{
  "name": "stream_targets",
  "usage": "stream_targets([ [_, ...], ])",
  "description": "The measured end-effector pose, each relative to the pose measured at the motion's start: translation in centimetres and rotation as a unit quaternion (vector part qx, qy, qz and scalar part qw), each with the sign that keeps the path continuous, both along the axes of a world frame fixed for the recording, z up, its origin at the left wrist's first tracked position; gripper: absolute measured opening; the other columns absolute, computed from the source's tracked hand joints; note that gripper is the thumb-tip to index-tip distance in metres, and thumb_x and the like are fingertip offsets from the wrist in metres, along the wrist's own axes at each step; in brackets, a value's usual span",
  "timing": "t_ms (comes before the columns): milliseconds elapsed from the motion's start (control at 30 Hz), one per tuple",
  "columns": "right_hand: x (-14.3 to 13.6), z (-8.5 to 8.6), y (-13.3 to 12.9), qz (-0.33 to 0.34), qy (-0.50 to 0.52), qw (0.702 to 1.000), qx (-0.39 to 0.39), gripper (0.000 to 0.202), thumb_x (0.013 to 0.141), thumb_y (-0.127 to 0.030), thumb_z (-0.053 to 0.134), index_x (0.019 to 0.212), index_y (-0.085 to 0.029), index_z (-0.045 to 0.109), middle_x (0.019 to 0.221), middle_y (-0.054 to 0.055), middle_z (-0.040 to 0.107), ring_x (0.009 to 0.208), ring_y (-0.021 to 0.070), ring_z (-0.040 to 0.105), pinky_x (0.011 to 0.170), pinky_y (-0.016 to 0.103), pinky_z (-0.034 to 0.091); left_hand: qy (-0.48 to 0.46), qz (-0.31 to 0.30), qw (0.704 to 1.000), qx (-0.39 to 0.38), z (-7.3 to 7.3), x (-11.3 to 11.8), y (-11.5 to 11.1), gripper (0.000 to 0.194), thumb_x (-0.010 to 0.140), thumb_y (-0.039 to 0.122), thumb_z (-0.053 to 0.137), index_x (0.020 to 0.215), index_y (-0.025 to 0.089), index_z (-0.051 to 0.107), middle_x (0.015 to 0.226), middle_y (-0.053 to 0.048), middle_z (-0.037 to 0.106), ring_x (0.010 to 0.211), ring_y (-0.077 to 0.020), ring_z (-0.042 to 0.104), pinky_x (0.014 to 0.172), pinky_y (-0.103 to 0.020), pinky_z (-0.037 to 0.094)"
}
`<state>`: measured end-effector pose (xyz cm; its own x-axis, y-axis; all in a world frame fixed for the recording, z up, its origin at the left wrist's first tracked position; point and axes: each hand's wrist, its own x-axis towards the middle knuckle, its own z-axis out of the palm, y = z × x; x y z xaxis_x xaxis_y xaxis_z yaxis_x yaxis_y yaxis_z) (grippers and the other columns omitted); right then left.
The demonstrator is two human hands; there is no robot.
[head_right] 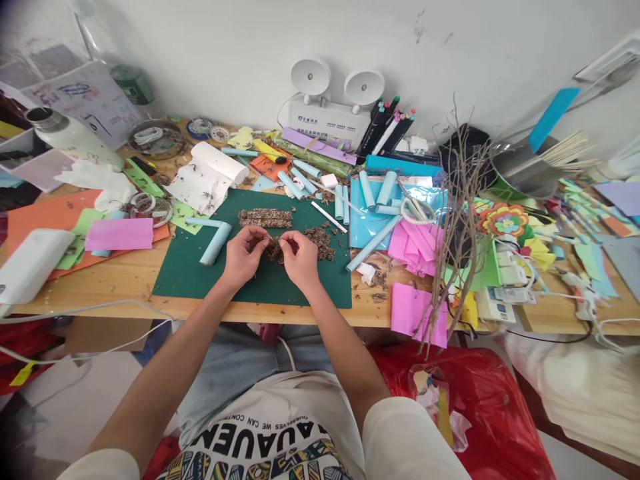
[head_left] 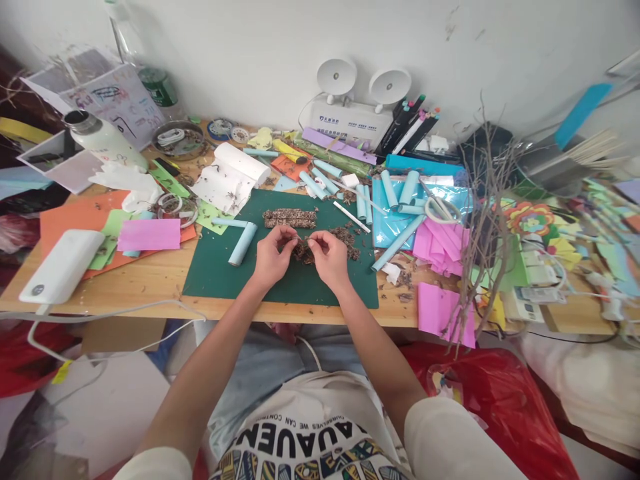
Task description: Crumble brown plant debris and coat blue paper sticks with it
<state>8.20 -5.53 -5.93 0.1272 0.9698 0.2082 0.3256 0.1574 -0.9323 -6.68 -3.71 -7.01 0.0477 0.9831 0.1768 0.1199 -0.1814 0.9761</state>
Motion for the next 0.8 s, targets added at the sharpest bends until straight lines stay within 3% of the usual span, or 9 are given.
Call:
stream_targets([
  [100, 0.1, -0.1, 0.0, -0.012, 0.007, 1.0, 0.008, 0.011, 0.085, -0.027, 0.059, 0.084, -0.019, 0.066, 0.078, 0.002, 0.069, 0.067, 0.0151, 0.064, 0.064, 0.027, 0.053, -0.039, 0.005, 0.999, -0.019, -0.1, 0.0, 0.1, 0.02, 0.08, 0.029, 0.07, 0.096, 0.018, 0.063, 0.087, -0.004, 0.07, 0.082, -0.016, 0.068, 0.078, -0.029, 0.056],
  [267, 0.0, 0.4, -0.2, 0.035, 0.004, 0.999, 0.037, 0.021, 0.084, -0.025, 0.062, 0.103, -0.022, 0.07, 0.095, 0.005, 0.073, 0.082, 0.0173, 0.07, 0.074, 0.031, 0.059, -0.019, -0.001, 1.0, -0.022, 0.0, 0.0, 0.1, 0.019, 0.08, 0.034, 0.072, 0.09, 0.018, 0.073, 0.088, -0.004, 0.074, 0.078, -0.0174, 0.069, 0.075, -0.031, 0.058],
  [467, 0.0, 0.3, -0.3, 0.0, -0.093, 0.989, 0.115, 0.017, 0.09, -0.025, 0.056, 0.085, -0.022, 0.073, 0.09, 0.007, 0.073, 0.082, 0.0185, 0.068, 0.079, 0.034, 0.057, 0.012, -0.006, 1.0, -0.007, 0.1, -0.1, -0.2, 0.023, 0.082, 0.037, 0.07, 0.094, 0.018, 0.077, 0.091, -0.006, 0.077, 0.081, -0.02, 0.071, 0.079, -0.034, 0.058],
  [600, -0.2, 0.6, -0.4, 0.013, -0.088, 0.992, 0.09, 0.016, 0.09, -0.021, 0.053, 0.086, -0.021, 0.069, 0.087, 0.006, 0.07, 0.079, 0.0173, 0.065, 0.074, 0.031, 0.054, 0.065, -0.003, 0.996, 0.055, 0.3, 0.0, -0.5, 0.017, 0.085, 0.031, 0.066, 0.091, 0.018, 0.076, 0.089, -0.006, 0.076, 0.078, -0.0176, 0.069, 0.074, -0.03, 0.056],
  [800, 0.3, 1.2, -0.4, 0.015, -0.073, 0.995, 0.059, 0.014, 0.088, -0.019, 0.053, 0.086, -0.02, 0.067, 0.084, 0.003, 0.068, 0.077, 0.0161, 0.063, 0.072, 0.028, 0.052, 0.085, 0.025, 0.994, 0.071, 0.6, -0.3, -0.3, 0.013, 0.087, 0.023, 0.061, 0.09, 0.018, 0.073, 0.088, -0.004, 0.075, 0.08, -0.0168, 0.068, 0.075, -0.029, 0.055],
])
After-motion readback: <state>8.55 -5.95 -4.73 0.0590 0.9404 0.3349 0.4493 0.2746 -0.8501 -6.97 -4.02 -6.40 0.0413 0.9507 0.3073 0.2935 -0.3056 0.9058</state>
